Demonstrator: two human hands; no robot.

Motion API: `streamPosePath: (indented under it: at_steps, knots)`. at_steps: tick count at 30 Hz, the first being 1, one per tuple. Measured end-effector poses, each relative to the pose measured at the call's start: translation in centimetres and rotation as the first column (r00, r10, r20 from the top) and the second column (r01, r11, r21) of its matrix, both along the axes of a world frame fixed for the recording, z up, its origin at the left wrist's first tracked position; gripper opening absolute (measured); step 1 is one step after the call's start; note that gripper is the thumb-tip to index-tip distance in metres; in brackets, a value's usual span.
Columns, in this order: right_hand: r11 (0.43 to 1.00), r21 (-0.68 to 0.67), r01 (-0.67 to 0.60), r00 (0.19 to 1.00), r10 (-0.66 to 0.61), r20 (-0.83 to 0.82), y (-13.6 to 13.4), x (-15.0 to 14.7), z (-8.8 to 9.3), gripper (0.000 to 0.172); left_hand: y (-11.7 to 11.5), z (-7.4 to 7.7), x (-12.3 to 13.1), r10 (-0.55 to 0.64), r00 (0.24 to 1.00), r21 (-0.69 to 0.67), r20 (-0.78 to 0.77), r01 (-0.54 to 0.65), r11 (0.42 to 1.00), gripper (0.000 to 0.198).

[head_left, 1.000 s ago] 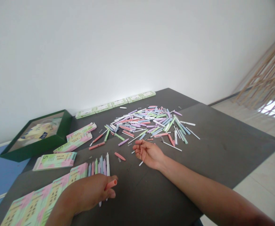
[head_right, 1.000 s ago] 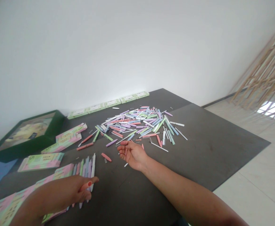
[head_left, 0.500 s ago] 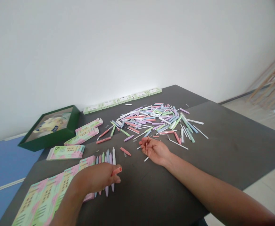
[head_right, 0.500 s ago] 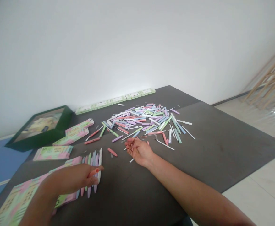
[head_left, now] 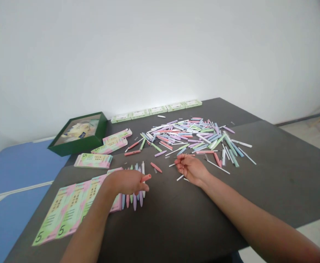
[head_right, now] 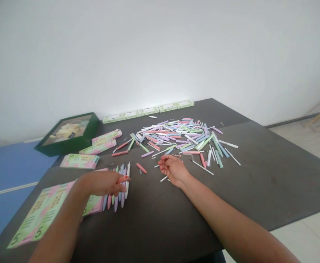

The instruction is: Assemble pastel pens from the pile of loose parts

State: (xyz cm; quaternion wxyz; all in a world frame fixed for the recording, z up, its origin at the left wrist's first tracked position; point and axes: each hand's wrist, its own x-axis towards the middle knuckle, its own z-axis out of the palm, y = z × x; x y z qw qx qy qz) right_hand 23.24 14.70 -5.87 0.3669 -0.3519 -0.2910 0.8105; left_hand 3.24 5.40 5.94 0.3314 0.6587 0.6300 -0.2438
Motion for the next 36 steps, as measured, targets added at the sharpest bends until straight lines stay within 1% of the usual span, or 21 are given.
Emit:
streamPosePath:
  at_steps: [3, 5, 6, 8, 10, 13, 17, 20, 22, 26, 31, 36]
  knots:
    - [0.987, 0.13, 0.093, 0.986, -0.109, 0.128, 0.1, -0.1, 0.2, 0.024, -0.1, 0.0, -0.2, 0.007, 1.0, 0.021, 0.0, -0.007, 1.0, 0.041]
    - [0.959, 0.246, 0.142, 0.962, -0.192, 0.195, 0.3, -0.1, 0.5, 0.022, -0.1, 0.1, -0.3, 0.018, 1.0, 0.03, 0.008, -0.018, 0.999, 0.04]
    - [0.945, 0.291, 0.146, 0.952, -0.214, 0.217, 0.3, -0.1, 0.6, 0.021, -0.1, 0.1, -0.3, 0.022, 1.0, 0.033, 0.019, -0.023, 0.999, 0.039]
    - [0.932, 0.346, 0.11, 0.946, -0.205, 0.252, 0.6, -0.1, 0.9, 0.022, -0.2, 0.4, -0.4, 0.023, 0.999, 0.036, 0.045, -0.025, 0.999, 0.038]
    - [0.931, 0.364, 0.034, 0.94, -0.154, 0.306, 0.8, 0.1, 1.3, 0.024, -0.3, 0.7, -0.5, 0.016, 0.997, 0.041, 0.075, -0.019, 0.999, 0.037]
    - [0.93, 0.352, -0.101, 0.893, -0.072, 0.445, 1.5, 0.5, 1.5, 0.024, -0.5, 1.3, -0.8, -0.002, 0.993, 0.058, 0.114, -0.004, 0.998, 0.035]
    - [0.927, 0.292, -0.234, 0.804, 0.016, 0.595, 2.6, 1.9, 1.4, 0.025, -0.8, 1.6, -1.2, -0.042, 0.99, 0.074, 0.138, 0.032, 0.997, 0.036]
    - [0.919, 0.206, -0.337, 0.725, 0.113, 0.68, 3.3, 3.1, 1.5, 0.016, -0.8, 1.6, -1.4, -0.07, 0.989, 0.077, 0.129, 0.06, 0.995, 0.039]
    - [0.911, 0.15, -0.385, 0.677, 0.168, 0.717, 3.5, 3.7, 1.7, 0.007, -0.7, 1.5, -1.4, -0.075, 0.988, 0.074, 0.134, 0.066, 0.995, 0.039]
    - [0.897, 0.075, -0.436, 0.608, 0.232, 0.76, 3.7, 4.1, 2.5, 0.012, -0.7, 1.5, -1.4, -0.081, 0.983, 0.055, 0.163, 0.073, 0.996, 0.039]
    - [0.88, 0.065, -0.471, 0.571, 0.247, 0.783, 3.7, 4.0, 2.8, 0.021, -0.7, 1.7, -1.3, -0.086, 0.981, 0.048, 0.172, 0.079, 0.996, 0.039]
    - [0.877, 0.088, -0.473, 0.596, 0.245, 0.765, 3.6, 3.8, 2.9, 0.024, -0.6, 1.4, -1.4, -0.085, 0.975, 0.028, 0.206, 0.081, 0.996, 0.036]
